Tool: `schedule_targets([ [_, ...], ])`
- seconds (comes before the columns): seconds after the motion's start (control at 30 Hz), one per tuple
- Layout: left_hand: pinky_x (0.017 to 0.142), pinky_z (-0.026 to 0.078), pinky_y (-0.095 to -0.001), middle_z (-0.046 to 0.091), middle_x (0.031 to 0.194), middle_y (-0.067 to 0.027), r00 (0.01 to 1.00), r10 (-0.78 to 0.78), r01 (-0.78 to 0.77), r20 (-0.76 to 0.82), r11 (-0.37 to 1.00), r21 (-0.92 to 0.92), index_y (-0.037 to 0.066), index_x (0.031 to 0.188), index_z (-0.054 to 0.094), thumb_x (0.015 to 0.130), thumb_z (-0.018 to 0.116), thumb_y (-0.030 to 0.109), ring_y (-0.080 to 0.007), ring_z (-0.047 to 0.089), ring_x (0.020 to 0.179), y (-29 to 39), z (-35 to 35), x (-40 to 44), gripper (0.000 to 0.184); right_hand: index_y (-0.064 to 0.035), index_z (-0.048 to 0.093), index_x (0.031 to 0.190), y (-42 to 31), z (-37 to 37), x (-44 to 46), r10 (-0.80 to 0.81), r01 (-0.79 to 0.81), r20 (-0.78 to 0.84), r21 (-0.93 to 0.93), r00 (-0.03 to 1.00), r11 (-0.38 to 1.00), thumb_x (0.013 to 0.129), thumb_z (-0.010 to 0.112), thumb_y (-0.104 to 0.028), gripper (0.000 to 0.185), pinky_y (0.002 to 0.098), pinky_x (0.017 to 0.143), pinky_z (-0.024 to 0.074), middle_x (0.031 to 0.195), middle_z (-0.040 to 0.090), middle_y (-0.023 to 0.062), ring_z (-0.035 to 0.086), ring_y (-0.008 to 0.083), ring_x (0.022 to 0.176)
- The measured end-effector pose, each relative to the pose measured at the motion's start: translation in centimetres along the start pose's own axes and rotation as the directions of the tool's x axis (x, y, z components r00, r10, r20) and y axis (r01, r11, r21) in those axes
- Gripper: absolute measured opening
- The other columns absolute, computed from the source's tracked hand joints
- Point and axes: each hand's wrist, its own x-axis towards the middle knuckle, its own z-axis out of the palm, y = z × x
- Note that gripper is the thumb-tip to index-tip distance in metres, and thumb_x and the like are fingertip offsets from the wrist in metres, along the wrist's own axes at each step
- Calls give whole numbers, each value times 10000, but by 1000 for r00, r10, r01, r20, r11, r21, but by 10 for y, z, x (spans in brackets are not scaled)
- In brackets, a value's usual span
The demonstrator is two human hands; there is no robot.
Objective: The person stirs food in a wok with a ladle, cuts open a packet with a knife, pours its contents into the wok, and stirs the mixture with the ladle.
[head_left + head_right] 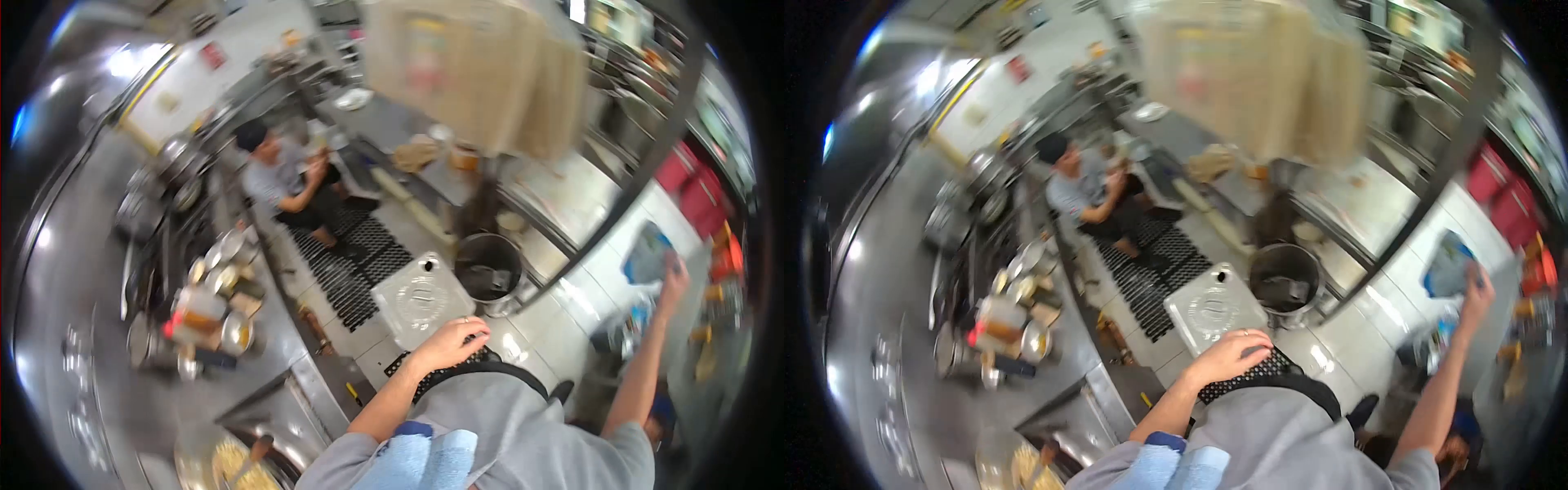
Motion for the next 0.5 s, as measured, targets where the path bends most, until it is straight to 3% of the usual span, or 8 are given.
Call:
schedule_targets([
  [0.07, 916, 519, -387, 700, 1082, -126, 992, 114, -110, 57, 991, -72, 10, 1028, 699, 924, 675, 139, -306, 660, 1031, 8, 7, 17, 167, -22, 717, 1000, -66, 11, -45, 198, -175, 61, -266, 978, 948, 956, 671, -334, 319, 339, 760, 512, 893, 702, 87, 623, 165, 815],
  [0.1, 914, 523, -381, 711, 1066, -125, 984, 173, -172, 35, 985, -31, 9, 990, 711, 889, 693, 80, -294, 666, 1031, 19, 9, 24, 125, -16, 691, 934, -125, 29, -65, 174, -109, 108, -441, 979, 891, 950, 646, -230, 220, 347, 664, 476, 829, 666, 69, 563, 155, 728],
  [0.17, 925, 519, -397, 708, 1091, -134, 950, 311, -311, -4, 950, 7, 20, 1036, 708, 847, 690, 23, -294, 660, 1051, 38, 13, 41, 190, -29, 713, 909, -152, 51, -107, 215, -132, 281, -285, 936, 949, 899, 657, -139, 123, 346, 726, 516, 854, 702, 105, 639, 211, 777],
  [0.2, 950, 507, -403, 694, 1136, -139, 954, 301, -301, -16, 954, -4, 16, 1070, 697, 829, 703, 11, -307, 648, 1078, 48, 16, 47, 241, -31, 731, 936, -159, 58, -124, 143, -126, 404, -68, 904, 990, 859, 666, -70, 108, 336, 759, 527, 878, 720, 113, 662, 210, 812],
  [0.33, 1039, 450, -434, 603, 1295, -190, 948, 317, -315, 0, 942, 113, -4, 1233, 625, 823, 757, 93, -364, 556, 1210, 66, 27, 59, 441, -27, 748, 961, -195, 92, -182, 168, -195, 660, -33, 733, 980, 896, 728, -282, 265, 359, 737, 525, 846, 723, 132, 674, 239, 778],
  [0.37, 925, 506, -414, 671, 1147, -191, 930, 367, -361, 2, 915, 177, -13, 1164, 669, 845, 752, 131, -339, 638, 1062, 65, 30, 63, 360, -16, 740, 940, -201, 99, -192, 132, -207, 675, 30, 726, 978, 898, 728, -291, 279, 365, 715, 519, 826, 717, 129, 665, 239, 755],
  [0.47, 749, 524, -386, 707, 936, -175, 950, 45, -79, 310, 992, 99, -16, 1059, 715, 873, 735, 155, -305, 684, 836, 43, 31, 63, 253, -5, 739, 941, -202, 112, -213, 74, -255, 722, 146, 688, 956, 892, 738, -277, 276, 374, 691, 506, 791, 698, 130, 654, 229, 732],
  [0.5, 598, 476, -361, 674, 735, -158, 968, 124, -131, 217, 991, 19, -14, 962, 732, 903, 715, 181, -249, 636, 615, 44, 34, 59, 204, -2, 738, 940, -200, 114, -215, 54, -255, 721, 173, 691, 951, 886, 746, -278, 281, 371, 692, 506, 789, 699, 128, 654, 229, 730],
])
